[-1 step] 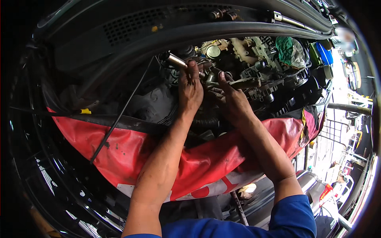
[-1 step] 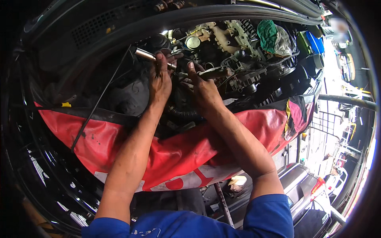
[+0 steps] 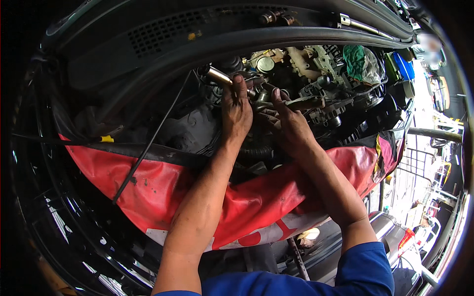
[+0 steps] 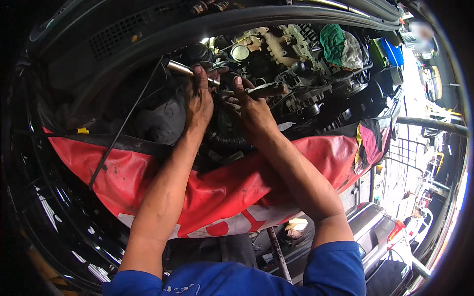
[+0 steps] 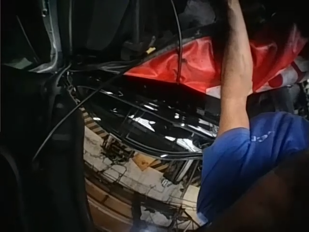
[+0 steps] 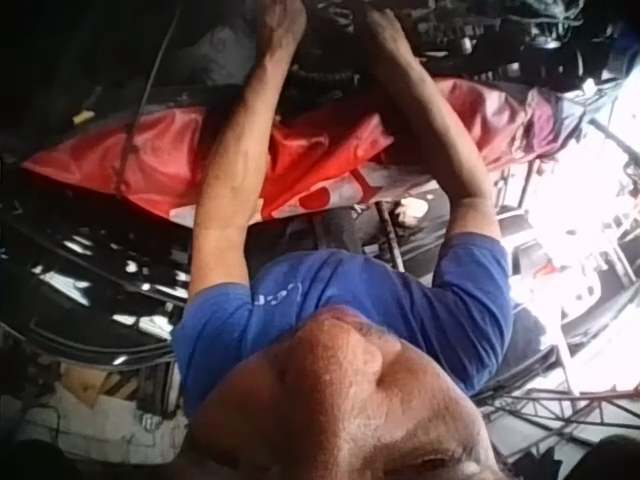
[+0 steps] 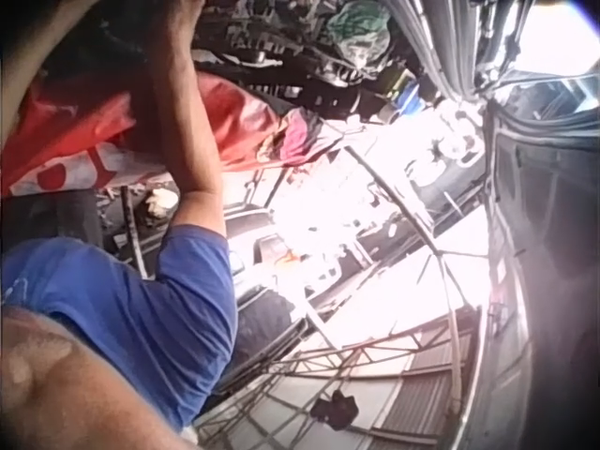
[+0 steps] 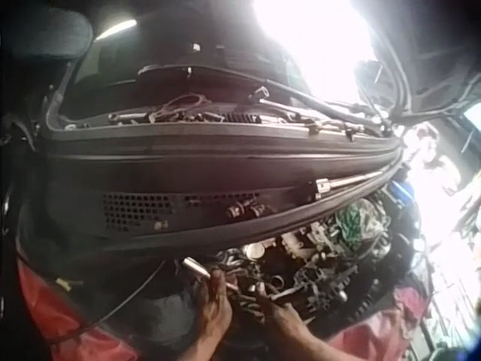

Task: The recorder performs engine repair and inspection on a black vehicle, adjusting components and using rags to clean parts.

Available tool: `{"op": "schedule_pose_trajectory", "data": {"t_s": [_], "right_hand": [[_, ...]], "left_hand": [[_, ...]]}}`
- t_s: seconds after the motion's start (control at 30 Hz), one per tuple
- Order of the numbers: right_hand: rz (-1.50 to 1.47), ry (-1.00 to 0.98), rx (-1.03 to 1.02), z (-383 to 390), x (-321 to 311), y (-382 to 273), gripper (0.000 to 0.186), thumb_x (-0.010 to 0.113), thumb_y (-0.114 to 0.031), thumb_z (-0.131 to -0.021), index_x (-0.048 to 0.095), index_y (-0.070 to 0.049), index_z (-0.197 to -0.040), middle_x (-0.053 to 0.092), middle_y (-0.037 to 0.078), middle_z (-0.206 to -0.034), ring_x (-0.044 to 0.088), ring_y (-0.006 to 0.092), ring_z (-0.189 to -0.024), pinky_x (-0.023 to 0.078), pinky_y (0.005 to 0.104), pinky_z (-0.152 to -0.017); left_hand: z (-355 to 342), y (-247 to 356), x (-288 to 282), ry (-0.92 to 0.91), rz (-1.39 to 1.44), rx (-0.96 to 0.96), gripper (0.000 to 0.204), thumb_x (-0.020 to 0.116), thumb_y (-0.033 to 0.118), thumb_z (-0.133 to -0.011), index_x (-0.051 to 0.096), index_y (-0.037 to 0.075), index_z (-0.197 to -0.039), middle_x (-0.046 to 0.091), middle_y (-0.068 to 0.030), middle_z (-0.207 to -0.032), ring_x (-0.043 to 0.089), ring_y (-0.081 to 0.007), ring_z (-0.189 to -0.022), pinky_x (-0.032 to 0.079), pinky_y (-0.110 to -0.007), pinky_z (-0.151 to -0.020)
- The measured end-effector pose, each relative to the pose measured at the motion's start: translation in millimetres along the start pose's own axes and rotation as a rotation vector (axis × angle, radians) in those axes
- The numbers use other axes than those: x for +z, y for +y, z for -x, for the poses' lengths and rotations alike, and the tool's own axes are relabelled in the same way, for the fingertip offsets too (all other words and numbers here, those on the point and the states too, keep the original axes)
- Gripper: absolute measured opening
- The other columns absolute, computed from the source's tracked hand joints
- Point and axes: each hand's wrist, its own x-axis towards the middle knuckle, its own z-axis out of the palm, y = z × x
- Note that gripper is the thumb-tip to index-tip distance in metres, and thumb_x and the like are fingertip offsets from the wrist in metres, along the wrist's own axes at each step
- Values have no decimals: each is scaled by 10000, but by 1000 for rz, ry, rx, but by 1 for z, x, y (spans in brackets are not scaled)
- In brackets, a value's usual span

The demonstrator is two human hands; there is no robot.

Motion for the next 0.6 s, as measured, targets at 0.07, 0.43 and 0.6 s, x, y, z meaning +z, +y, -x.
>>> {"op": "schedule_pose_trajectory", "data": {"t_s": [0.07, 0.43, 0.6], "right_hand": [[-208, 53, 184, 2, 5, -8, 583, 557, -416, -979, 400, -72, -1423, 619, 105, -1137, 616, 200, -1022, 514, 302, -785], [-14, 30, 110, 3, 11, -13, 498, 605, -340, -965, 480, -5, -1312, 638, 101, -1072, 625, 181, -977, 500, 313, -860], [-37, -35, 49, 1, 7, -11, 433, 612, -246, -957, 506, -5, -1301, 638, 111, -1103, 622, 185, -1023, 491, 312, -906]], "left_hand": [[0, 2, -1, -29, 14, 72, 594, 425, 527, -1003, 499, -38, -1168, 628, -113, -943, 588, -198, -900, 459, -328, -805], [10, 24, 0, 133, -35, 148, 527, 402, 473, -1025, 471, -35, -1147, 587, -84, -897, 595, -155, -821, 511, -295, -750], [6, 19, -2, 164, 37, 99, 572, 393, 515, -1015, 474, -46, -1092, 613, -107, -867, 608, -169, -782, 509, -296, -739]]}}
